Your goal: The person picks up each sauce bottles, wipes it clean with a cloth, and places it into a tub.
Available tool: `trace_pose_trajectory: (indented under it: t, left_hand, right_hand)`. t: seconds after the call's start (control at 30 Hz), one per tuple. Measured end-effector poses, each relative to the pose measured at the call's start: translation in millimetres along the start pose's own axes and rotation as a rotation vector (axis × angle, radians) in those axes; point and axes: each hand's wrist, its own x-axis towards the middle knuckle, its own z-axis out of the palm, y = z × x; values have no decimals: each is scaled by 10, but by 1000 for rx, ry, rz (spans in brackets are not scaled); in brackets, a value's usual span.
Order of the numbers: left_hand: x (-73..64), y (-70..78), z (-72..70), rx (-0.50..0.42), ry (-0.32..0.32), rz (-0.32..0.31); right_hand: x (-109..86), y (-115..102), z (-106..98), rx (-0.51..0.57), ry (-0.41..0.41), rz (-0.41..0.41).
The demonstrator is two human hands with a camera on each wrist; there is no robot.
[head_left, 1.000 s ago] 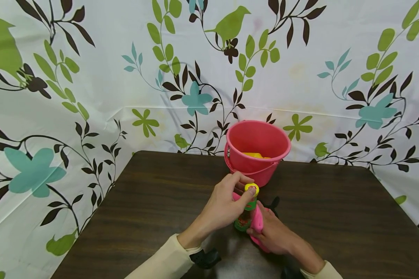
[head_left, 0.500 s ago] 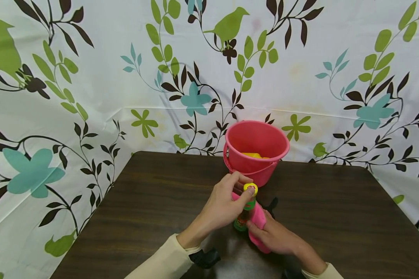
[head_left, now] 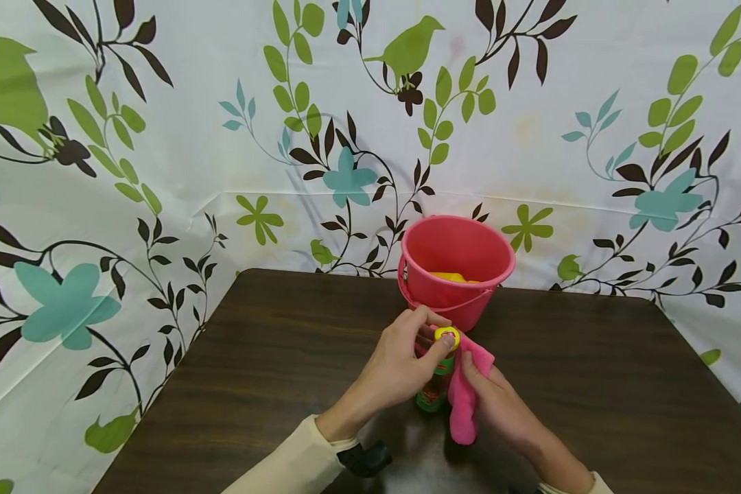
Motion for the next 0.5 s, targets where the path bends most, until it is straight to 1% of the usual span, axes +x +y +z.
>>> trace_pose_trajectory:
  t: [0.07,0.23,0.5]
  left_hand:
    - [-3,2,0,1,1,-2]
    - [-5,1,-9,5,0,-4]
    - [-9,-7,-3,21,5,32]
  right_hand:
    - [-17,-61,31,31,43,-14]
    - [-56,-192,70,113,108,-50]
    - [-87,-350,56,136,140,-128]
